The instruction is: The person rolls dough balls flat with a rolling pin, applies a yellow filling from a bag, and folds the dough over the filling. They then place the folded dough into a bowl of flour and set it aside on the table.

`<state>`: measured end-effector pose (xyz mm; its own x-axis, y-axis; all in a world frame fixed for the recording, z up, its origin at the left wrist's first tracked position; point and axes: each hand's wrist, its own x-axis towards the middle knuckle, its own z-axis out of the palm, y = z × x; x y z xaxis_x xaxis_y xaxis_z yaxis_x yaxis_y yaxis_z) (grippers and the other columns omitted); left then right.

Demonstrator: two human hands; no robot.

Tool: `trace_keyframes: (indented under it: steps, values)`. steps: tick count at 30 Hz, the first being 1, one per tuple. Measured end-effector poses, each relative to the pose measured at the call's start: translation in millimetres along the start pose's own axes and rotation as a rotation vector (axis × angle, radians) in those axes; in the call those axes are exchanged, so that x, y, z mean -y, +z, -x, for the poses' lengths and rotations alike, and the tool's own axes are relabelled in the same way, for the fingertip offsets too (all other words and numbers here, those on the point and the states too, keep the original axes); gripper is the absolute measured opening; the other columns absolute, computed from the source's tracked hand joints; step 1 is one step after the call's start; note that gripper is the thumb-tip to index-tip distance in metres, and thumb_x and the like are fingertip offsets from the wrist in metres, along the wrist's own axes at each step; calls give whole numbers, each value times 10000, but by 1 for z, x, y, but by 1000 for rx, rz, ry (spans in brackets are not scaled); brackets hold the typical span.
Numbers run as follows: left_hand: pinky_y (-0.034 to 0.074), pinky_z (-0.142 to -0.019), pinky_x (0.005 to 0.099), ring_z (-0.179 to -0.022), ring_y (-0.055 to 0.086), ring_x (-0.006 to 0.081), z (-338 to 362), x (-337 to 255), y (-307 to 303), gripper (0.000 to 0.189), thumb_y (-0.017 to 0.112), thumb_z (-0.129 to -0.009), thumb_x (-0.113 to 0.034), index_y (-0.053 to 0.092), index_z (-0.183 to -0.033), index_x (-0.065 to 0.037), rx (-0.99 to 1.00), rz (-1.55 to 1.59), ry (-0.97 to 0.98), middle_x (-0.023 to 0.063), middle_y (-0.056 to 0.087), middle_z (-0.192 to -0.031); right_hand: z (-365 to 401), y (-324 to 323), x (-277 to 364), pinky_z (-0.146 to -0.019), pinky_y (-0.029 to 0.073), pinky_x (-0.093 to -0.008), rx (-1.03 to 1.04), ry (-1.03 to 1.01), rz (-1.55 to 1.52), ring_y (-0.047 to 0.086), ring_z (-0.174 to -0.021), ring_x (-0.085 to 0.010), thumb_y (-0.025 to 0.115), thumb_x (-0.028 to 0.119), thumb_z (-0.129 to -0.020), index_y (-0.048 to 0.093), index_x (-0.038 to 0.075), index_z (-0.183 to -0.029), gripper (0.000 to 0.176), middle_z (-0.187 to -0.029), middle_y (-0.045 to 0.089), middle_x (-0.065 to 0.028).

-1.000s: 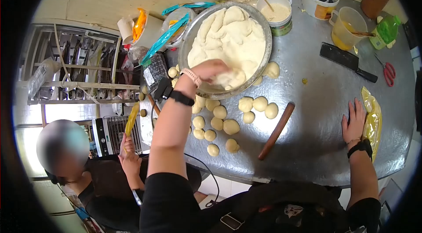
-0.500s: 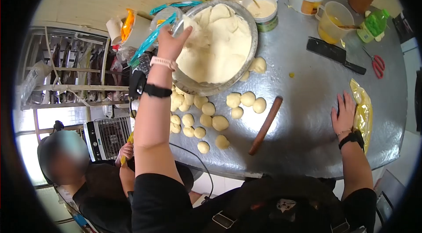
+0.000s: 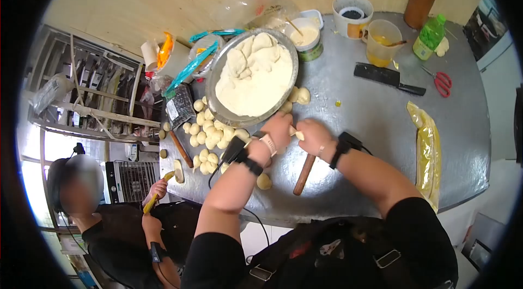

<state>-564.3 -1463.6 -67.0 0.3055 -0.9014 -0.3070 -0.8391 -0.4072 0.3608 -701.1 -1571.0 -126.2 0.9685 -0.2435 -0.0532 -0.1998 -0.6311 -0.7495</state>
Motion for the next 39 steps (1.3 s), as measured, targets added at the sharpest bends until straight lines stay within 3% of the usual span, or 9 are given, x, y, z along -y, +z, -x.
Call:
trace_keyframes:
  steps: [4,10,15,18,21,26,34,37,39]
  values:
    - [484,-828,439,-955,552,403,71,-93,-75,312,697,-681,-110,555,-946,-27,-171,205,36,221,552,-985,77,-123,40,-848,439,-464,-547,-226,-155,523,-985,-392,574,-22,-680,536,37,-1007,334,-1026,551,-187]
    - [484,-916,441,-1175,492,416,33,-179,106,651,824,-689,-446,577,-1097,-3,149,238,-13,243,557,-1152,219,-107,-66,-995,415,-459,92,109,324,487,-1162,-381,734,70,-683,569,72,-1179,522,-1254,506,-185]
    - [473,-938,452,-1210,461,376,43,-176,131,633,813,-670,-187,571,-1250,-115,-227,171,405,170,462,-1320,242,-86,-111,-1020,412,-463,-180,-69,214,472,-1206,-382,735,102,-712,570,92,-1236,550,-1328,484,-176]
    - [434,-966,439,-1192,483,373,27,-157,147,501,721,-712,-10,603,-1190,-107,209,358,353,160,522,-1262,239,-78,-122,-999,425,-458,-147,-135,63,513,-1155,-375,665,49,-732,578,74,-1222,498,-1265,536,-171]
    - [421,-970,428,-1159,501,363,50,-183,138,458,698,-753,-20,612,-1197,-91,-110,500,390,167,541,-1236,245,-75,-99,-976,438,-443,-275,-185,42,549,-1094,-370,590,-14,-731,591,36,-1179,452,-1182,581,-169]
    - [327,-1070,505,-1310,385,404,56,-203,176,595,640,-860,-229,457,-1394,-42,-356,17,166,187,395,-1454,270,-66,-79,-1091,332,-522,-198,-4,580,391,-1347,-365,601,133,-765,434,-10,-1374,647,-1471,390,-196]
    - [66,-1170,562,-1478,92,396,45,-191,178,706,483,-946,-393,260,-1509,-32,-65,257,47,215,143,-1591,260,-75,-77,-1154,146,-593,124,127,264,126,-1480,-388,648,298,-807,171,23,-1523,904,-1590,162,-206]
    - [339,-1074,508,-1280,408,434,66,-129,150,635,675,-832,-270,434,-1344,17,-660,17,-362,248,407,-1414,269,-113,-88,-1152,102,-607,-262,175,171,106,-1478,-398,656,309,-832,120,19,-1532,928,-1589,141,-224]
    - [427,-960,504,-1146,502,414,91,-99,159,484,695,-832,-245,515,-1212,-7,-417,-1,-622,251,527,-1232,278,-119,-88,-1140,127,-614,-415,178,157,156,-1462,-407,667,316,-831,168,35,-1526,901,-1579,183,-216]
